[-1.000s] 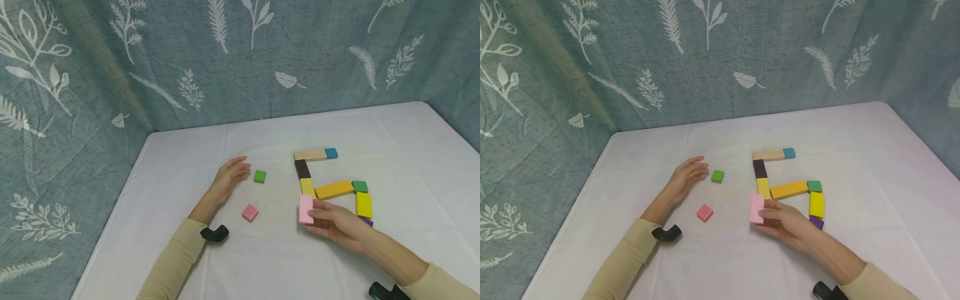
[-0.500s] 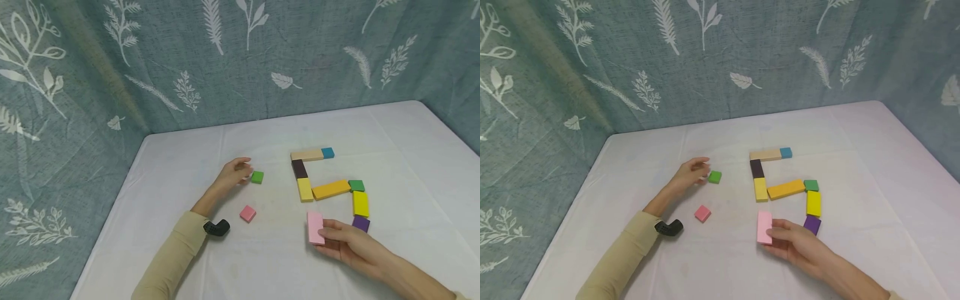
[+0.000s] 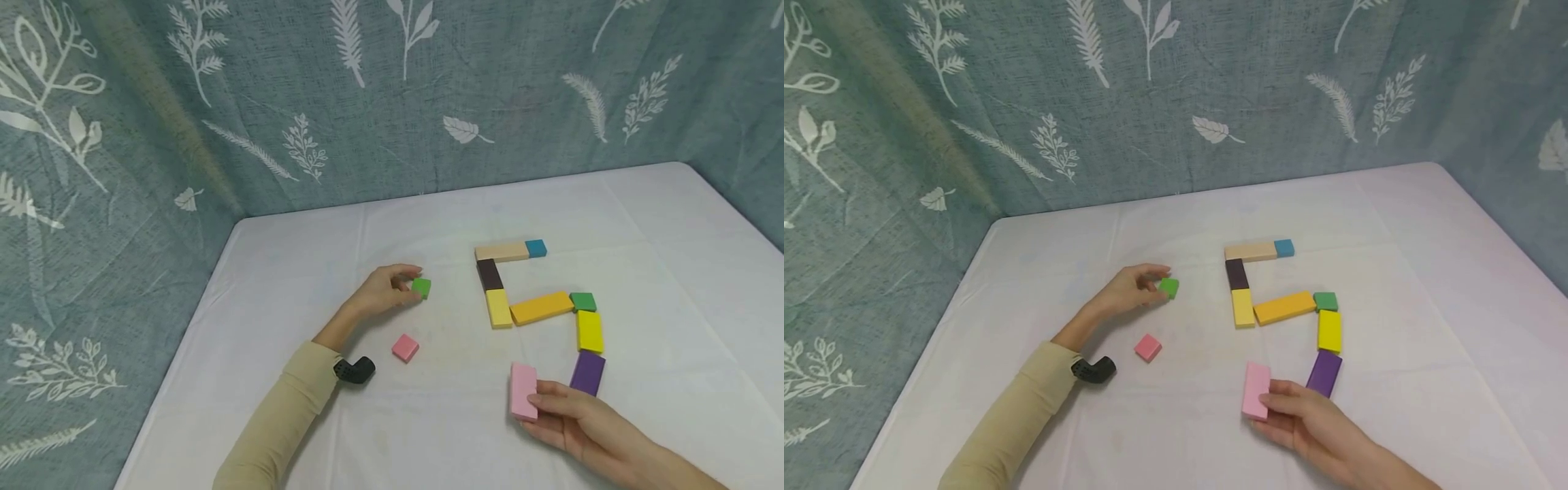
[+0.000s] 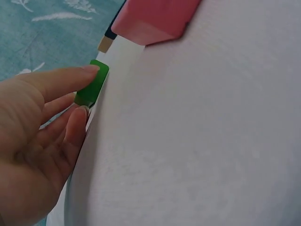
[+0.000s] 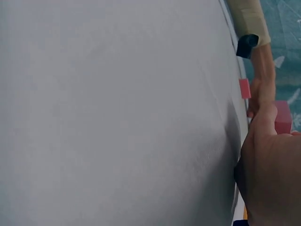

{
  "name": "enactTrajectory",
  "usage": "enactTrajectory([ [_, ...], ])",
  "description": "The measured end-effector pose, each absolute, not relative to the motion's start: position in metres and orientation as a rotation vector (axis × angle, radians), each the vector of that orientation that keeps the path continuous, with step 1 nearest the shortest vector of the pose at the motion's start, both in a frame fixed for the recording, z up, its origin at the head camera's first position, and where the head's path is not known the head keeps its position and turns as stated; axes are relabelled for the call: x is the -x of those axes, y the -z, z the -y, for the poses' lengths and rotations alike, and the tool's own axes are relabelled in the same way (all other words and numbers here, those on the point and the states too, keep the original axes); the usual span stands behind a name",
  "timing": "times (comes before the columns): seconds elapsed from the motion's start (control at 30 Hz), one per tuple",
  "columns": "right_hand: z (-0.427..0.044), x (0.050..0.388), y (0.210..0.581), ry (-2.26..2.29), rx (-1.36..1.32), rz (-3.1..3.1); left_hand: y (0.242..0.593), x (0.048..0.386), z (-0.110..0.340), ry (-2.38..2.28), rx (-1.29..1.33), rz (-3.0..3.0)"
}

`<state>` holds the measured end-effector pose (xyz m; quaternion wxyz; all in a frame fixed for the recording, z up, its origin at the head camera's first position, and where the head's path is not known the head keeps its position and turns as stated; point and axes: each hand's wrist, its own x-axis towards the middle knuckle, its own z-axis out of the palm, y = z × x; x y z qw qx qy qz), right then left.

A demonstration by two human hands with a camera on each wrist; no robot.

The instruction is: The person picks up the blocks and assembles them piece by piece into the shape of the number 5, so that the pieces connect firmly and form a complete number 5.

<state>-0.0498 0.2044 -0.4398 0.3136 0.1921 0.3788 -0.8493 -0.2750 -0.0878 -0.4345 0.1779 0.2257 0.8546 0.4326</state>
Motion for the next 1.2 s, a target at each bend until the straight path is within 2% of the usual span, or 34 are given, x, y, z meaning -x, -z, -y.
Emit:
enactTrajectory([
  [0.53,-0.201,0.025,0.444,2.312,-0.737,-1.187,0.439,0.274,0.083,-1.096,-0.696,-2.573],
  [0.77,-0.198,0.021,0.439,2.230,-0.976,-1.367,0.435,0.272,0.085,-1.104,-0.685,-2.556],
  [1.2,-0.196,0.017,0.434,2.149,-1.161,-1.435,0.435,0.270,0.081,-1.102,-0.668,-2.523],
])
